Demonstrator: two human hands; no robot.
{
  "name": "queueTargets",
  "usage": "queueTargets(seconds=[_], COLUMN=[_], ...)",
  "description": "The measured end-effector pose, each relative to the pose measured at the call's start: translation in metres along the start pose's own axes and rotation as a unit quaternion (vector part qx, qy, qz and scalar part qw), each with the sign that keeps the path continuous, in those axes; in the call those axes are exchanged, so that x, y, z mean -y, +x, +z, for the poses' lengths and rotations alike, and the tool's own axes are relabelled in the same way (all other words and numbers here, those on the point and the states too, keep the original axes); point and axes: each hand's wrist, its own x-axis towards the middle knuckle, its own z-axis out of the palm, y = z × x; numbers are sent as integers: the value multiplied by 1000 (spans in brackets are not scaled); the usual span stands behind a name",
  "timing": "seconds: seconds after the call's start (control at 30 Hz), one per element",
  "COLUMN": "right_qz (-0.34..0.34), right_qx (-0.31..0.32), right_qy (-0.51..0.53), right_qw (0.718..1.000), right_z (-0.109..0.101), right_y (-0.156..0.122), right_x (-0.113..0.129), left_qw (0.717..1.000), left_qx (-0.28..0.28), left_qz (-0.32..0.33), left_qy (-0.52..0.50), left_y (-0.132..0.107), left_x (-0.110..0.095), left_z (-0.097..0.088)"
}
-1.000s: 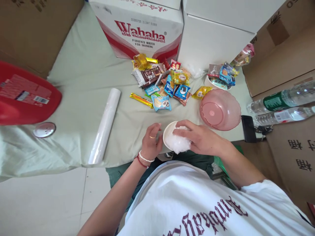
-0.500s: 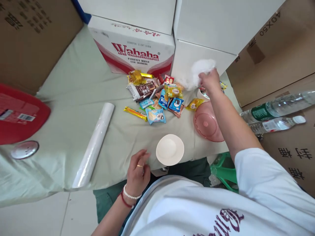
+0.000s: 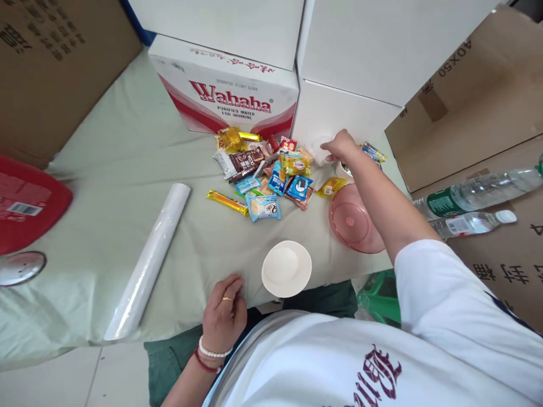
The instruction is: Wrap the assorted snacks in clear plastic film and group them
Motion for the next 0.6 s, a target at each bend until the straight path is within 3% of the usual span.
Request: queueTargets(seconds=[0.1,0.23,0.4,0.5,0.6], right_qz=[-11,-78,-74,-83,-38], right_qx=[8,20,70,100,-17], right_qy=[-52,-87,-71,-37,-49], right_qw=[999,993,992,991,998], right_z=[-45,-96,-107,-106,-114], right_y=[-48,-156,-275,-300,-275], right_x=[-4,-28,-84,-109,-131], left_qw=[1000,999,999,999,997], left_qx=[-4,-15,-4,-32,-71], left_qz=[-19,-19,27,39,-30], left_qy=[-22,-35,-31,-7,24], left_y=[2,4,10,20,32], left_x=[-6,-20,-35,-30,-13], left_z=[-1,0,4,4,2])
